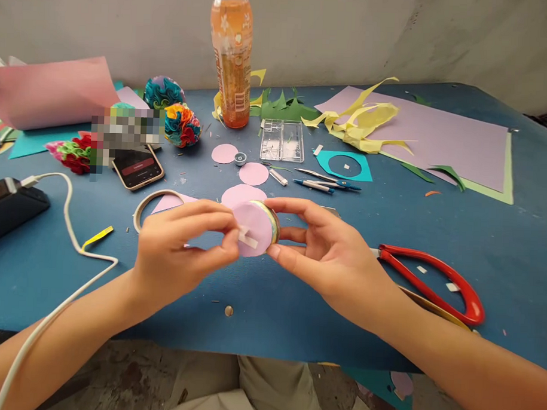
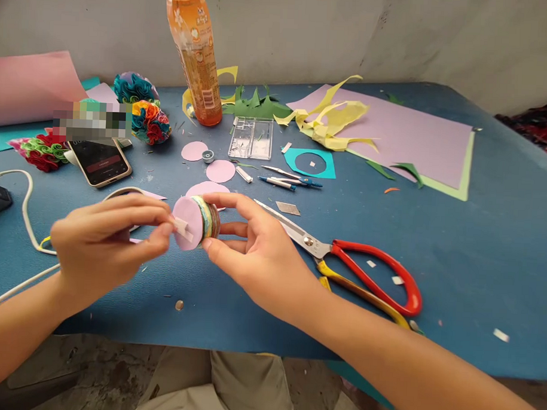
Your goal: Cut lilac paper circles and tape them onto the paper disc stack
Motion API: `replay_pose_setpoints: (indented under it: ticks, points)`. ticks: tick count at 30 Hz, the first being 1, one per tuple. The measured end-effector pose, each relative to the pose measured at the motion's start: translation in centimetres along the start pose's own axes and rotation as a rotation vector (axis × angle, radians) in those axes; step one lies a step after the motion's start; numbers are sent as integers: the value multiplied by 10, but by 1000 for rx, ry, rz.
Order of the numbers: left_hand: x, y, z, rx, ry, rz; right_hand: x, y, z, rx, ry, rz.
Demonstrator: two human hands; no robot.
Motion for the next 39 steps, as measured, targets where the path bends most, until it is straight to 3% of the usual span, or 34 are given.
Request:
replay_pose_setpoints:
  ticks: [4,6,9,10,12,16,18,21,30,39]
  points:
    - [-20,45,4,-392,-156,-157,-9,1,1,-31,-56,46]
    - [-30,66,4,-508,-222,-190,-13,2,1,-47,-83,71]
    - [-27,83,10,-568,-19,-45,-14,1,3,-41,-84,71]
    - [-24,81,12,-538,52,68,-14,0,3,-34,-80,60]
    - [-21,63,12,-376,73,236,-13,-1,2,-15,-71,27]
    - [-6,-2,0,163,-13,166,-9,4,-1,-44,-77,-35]
    - [3,-22,-7,287,0,145,-6,8,-3,-78,-88,-47]
    - [7,-27,-9,269,-18,122,-1,9,-5,-92,-92,-57]
    - [9,-1,-2,25,35,-169,-6,5,-4,-71,-106,-81]
    - [8,4,-3,-56,22,-208,-6,8,-4,-53,-113,-94]
Point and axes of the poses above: each hand's wrist, its own z-axis towards the middle knuckle, its own x-axis out of the palm, y = z × x, the point moved 7 cm from there along z, towards the middle knuckle, and after that the axes turned 12 degrees about y, right-handed, at the moved point
